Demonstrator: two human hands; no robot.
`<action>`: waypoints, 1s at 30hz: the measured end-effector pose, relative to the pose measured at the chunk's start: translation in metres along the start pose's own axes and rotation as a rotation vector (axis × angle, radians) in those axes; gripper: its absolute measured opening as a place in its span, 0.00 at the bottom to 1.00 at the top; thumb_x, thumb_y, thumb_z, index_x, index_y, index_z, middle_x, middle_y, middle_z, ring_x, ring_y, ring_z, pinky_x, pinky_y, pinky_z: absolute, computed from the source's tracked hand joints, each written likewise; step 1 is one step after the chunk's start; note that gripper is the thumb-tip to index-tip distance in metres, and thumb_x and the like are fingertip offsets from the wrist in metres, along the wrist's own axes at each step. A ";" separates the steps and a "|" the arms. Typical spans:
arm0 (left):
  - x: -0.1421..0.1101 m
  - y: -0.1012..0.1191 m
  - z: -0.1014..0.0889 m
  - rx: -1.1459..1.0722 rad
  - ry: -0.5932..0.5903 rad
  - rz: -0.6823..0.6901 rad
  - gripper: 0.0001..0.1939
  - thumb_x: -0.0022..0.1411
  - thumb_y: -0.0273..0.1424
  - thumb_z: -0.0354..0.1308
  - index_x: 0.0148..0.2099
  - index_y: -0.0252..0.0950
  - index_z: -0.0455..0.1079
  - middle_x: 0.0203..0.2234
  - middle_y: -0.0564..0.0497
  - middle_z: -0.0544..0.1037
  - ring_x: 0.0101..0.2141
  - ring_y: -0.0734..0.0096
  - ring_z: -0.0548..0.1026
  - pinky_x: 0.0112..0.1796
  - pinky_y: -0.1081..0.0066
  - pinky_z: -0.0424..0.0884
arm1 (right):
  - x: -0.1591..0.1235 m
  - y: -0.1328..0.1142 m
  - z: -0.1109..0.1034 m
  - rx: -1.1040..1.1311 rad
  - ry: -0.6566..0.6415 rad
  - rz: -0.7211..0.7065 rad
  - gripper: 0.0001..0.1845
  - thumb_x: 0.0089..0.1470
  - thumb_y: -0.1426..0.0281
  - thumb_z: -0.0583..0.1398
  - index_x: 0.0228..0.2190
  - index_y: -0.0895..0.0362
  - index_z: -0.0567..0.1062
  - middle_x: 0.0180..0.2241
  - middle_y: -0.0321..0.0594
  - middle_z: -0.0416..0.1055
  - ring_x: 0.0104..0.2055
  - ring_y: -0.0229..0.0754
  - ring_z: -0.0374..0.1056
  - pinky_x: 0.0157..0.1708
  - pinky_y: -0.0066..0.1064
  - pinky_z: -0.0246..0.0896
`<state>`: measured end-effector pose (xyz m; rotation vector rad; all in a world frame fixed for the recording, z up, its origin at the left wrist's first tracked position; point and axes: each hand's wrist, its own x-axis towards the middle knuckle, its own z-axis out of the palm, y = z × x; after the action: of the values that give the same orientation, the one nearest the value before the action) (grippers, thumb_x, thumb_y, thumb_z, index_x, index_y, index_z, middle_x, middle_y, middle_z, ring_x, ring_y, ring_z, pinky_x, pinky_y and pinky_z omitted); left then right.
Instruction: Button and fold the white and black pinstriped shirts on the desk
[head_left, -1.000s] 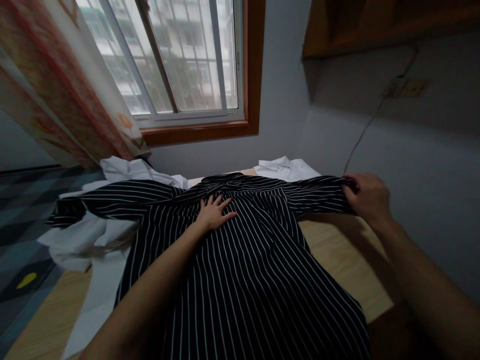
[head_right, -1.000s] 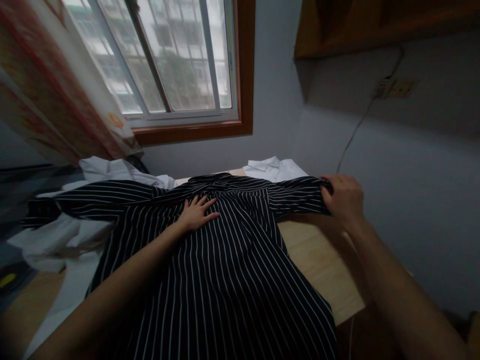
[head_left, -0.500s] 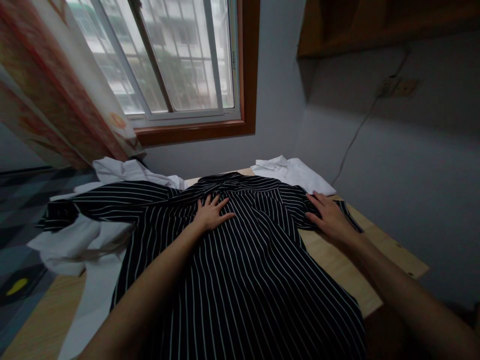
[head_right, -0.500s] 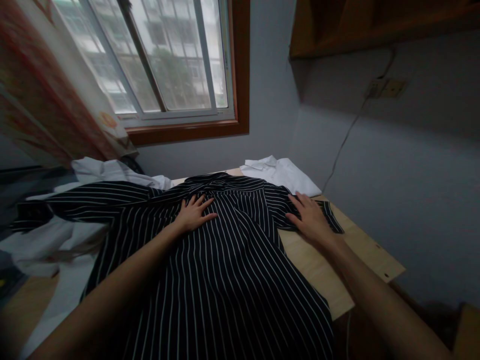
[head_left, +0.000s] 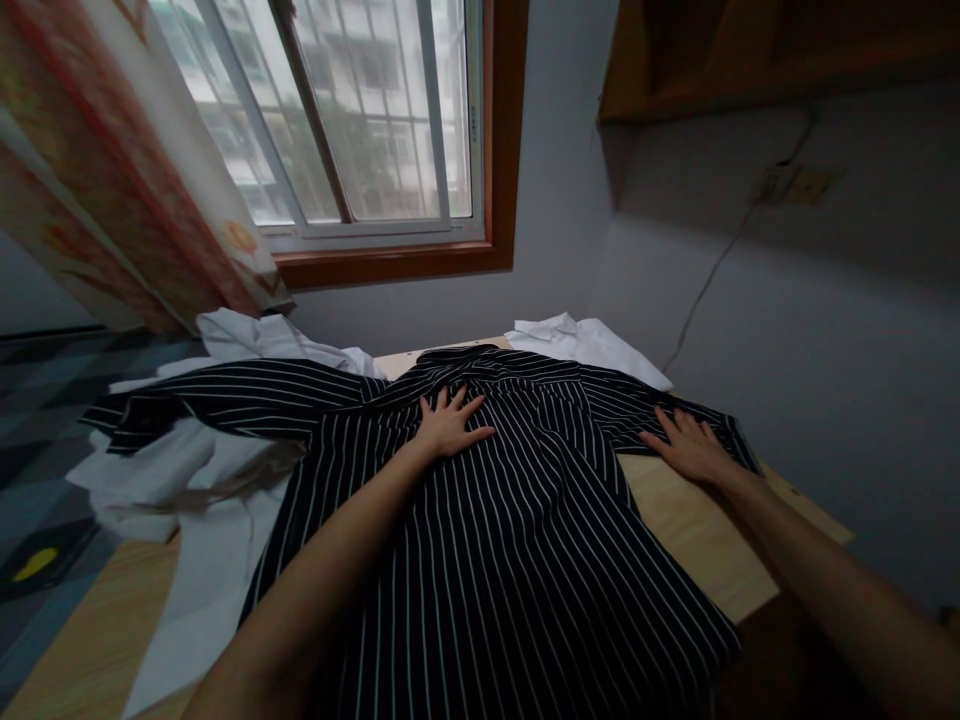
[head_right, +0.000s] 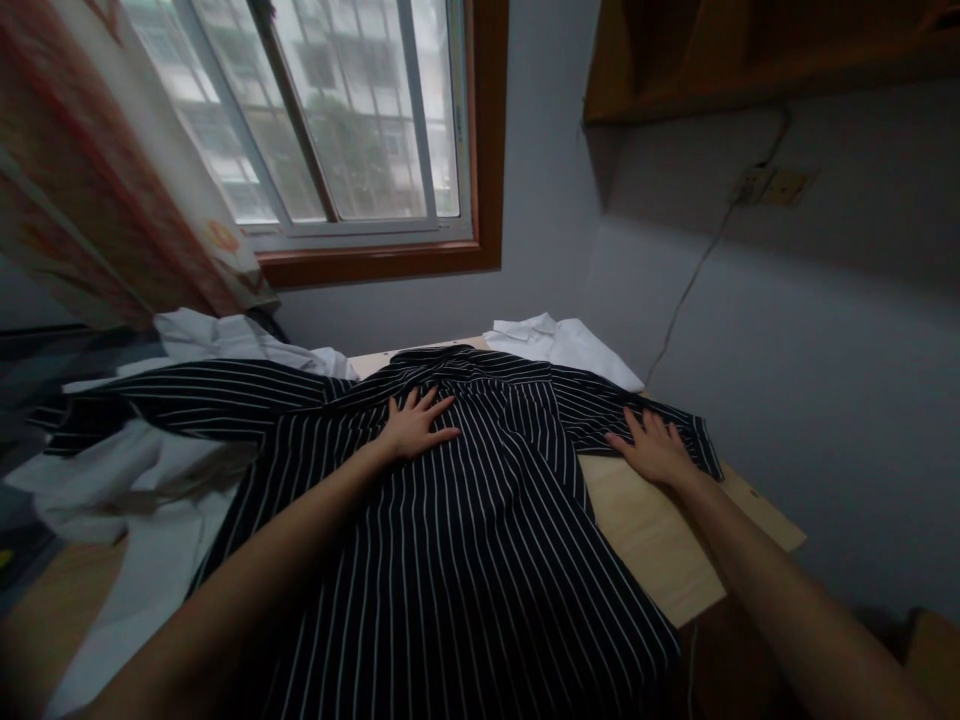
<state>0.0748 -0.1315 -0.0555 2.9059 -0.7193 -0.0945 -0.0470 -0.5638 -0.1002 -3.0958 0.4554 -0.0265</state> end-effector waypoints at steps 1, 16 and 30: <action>-0.002 0.000 -0.006 -0.043 -0.024 0.013 0.39 0.60 0.60 0.45 0.69 0.49 0.52 0.68 0.44 0.49 0.65 0.35 0.44 0.57 0.32 0.42 | 0.005 0.003 -0.005 0.005 -0.032 -0.004 0.45 0.57 0.45 0.48 0.64 0.64 0.56 0.64 0.60 0.52 0.67 0.61 0.47 0.62 0.55 0.42; -0.088 -0.090 -0.119 0.405 0.240 -0.183 0.13 0.62 0.28 0.49 0.41 0.38 0.76 0.43 0.39 0.77 0.50 0.50 0.70 0.51 0.54 0.62 | 0.005 -0.245 -0.053 0.197 0.072 -0.786 0.35 0.62 0.49 0.49 0.65 0.52 0.56 0.67 0.44 0.47 0.69 0.56 0.41 0.65 0.52 0.38; -0.042 -0.147 -0.172 0.619 0.390 -0.532 0.33 0.70 0.50 0.32 0.51 0.30 0.68 0.42 0.40 0.76 0.44 0.58 0.71 0.46 0.61 0.64 | 0.001 -0.239 -0.024 0.190 0.015 -0.828 0.38 0.62 0.45 0.43 0.65 0.53 0.56 0.67 0.46 0.46 0.69 0.55 0.39 0.65 0.53 0.35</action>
<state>0.1215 0.0389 0.0925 3.4352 0.1352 0.7398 0.0227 -0.3352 -0.0722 -2.8478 -0.7883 -0.0913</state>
